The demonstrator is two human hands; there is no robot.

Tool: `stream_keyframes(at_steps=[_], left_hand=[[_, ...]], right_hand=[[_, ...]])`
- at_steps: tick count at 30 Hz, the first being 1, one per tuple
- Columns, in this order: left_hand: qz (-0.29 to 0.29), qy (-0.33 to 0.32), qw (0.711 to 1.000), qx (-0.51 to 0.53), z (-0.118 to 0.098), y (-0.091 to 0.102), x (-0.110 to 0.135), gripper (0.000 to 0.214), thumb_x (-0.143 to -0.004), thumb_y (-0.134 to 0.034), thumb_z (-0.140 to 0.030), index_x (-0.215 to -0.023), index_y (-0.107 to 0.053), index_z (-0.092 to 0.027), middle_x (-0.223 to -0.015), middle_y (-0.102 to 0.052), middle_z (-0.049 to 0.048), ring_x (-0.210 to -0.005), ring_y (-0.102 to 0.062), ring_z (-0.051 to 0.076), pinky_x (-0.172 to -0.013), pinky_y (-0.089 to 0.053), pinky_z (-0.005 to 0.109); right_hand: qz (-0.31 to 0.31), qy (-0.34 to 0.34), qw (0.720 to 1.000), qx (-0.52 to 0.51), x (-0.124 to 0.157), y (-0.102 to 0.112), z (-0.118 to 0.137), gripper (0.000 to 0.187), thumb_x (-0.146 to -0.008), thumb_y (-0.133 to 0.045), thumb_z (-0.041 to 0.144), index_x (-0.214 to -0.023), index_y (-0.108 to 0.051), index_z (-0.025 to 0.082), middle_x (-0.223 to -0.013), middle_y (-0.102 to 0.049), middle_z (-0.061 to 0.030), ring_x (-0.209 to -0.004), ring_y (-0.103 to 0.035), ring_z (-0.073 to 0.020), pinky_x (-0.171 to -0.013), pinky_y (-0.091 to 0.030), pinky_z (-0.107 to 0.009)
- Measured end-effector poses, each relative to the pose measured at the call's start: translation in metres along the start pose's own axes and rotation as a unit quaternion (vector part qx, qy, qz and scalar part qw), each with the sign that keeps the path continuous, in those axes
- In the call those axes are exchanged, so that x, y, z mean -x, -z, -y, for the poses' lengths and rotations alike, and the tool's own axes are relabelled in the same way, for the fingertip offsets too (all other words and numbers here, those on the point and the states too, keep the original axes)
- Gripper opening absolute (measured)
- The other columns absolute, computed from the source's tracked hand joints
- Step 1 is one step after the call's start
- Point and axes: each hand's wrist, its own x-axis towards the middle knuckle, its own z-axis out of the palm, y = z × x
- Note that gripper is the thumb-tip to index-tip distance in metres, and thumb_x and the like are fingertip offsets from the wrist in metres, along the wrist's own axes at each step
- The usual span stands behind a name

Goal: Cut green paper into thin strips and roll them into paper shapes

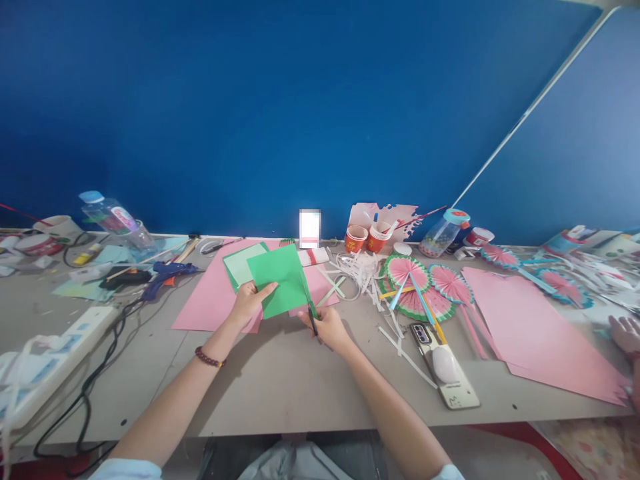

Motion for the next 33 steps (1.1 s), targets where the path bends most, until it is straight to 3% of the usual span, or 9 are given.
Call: stream_keyframes(at_steps=[10,33], left_hand=[[0.003,0.003,1.0,0.0,-0.0016,-0.0003,0.0005,0.036,-0.056,-0.082,-0.043,-0.073,-0.072,-0.013,-0.076,-0.074,0.0083,-0.073,-0.067,0.023,-0.071,-0.054,0.032],[0.015,0.005,1.0,-0.002,-0.0011,-0.001,0.0013,0.039,-0.059,-0.08,-0.044,-0.08,-0.073,-0.012,-0.088,-0.075,0.0106,-0.085,-0.069,0.027,-0.076,-0.055,0.035]], right_hand=[[-0.011,-0.006,1.0,-0.001,-0.0003,-0.0013,-0.0004,0.048,-0.07,-0.065,0.058,-0.05,-0.046,0.019,-0.036,-0.046,0.0044,-0.026,-0.034,-0.0051,-0.027,-0.022,-0.018],[-0.01,-0.007,1.0,0.001,-0.0019,-0.0008,-0.0037,0.048,-0.07,-0.065,0.057,-0.049,-0.046,0.019,-0.034,-0.045,0.0049,-0.025,-0.034,-0.006,-0.027,-0.022,-0.019]])
